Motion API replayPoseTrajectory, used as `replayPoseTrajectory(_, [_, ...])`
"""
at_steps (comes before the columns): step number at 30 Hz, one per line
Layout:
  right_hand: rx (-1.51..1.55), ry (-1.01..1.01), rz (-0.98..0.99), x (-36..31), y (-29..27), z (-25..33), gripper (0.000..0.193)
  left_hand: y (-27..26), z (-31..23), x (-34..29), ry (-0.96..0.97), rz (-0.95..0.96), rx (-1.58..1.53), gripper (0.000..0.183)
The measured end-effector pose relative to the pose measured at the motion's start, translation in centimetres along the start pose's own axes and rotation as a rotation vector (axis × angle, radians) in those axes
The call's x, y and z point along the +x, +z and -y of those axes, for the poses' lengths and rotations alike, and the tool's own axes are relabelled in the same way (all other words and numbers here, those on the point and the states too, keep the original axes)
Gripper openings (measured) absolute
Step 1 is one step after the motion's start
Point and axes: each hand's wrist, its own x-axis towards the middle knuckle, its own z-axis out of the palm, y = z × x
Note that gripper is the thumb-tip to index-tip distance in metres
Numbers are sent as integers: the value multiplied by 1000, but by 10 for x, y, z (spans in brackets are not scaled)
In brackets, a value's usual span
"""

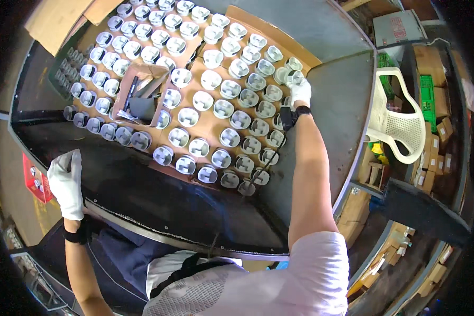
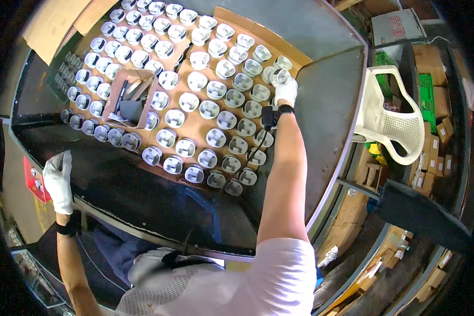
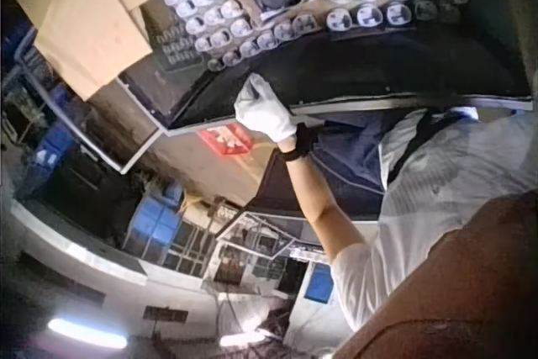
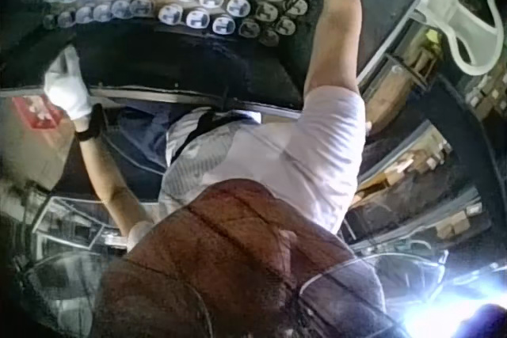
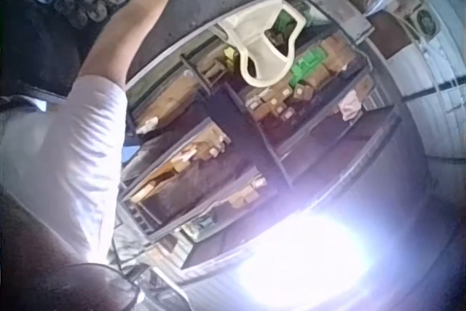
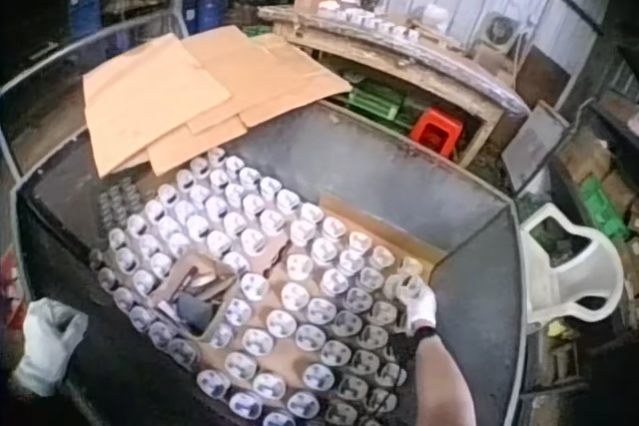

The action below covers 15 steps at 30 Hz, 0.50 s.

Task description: Inspecting and sorting small white cylindrical parts in a large metal bin.

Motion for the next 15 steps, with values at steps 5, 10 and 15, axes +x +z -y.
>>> replayPoseTrajectory(5, [-455,8,-70,20,24,12,35,-2,-2,0,-45,37,-8,16])
replayPoseTrajectory(10, [-645,25,-102,30,39,5,23,3,-1,1,-88,11,-72,12])
replayPoseTrajectory(15, [-571,36,-128,30,48,-11,26,4,2,1,-80,28,-88,10])
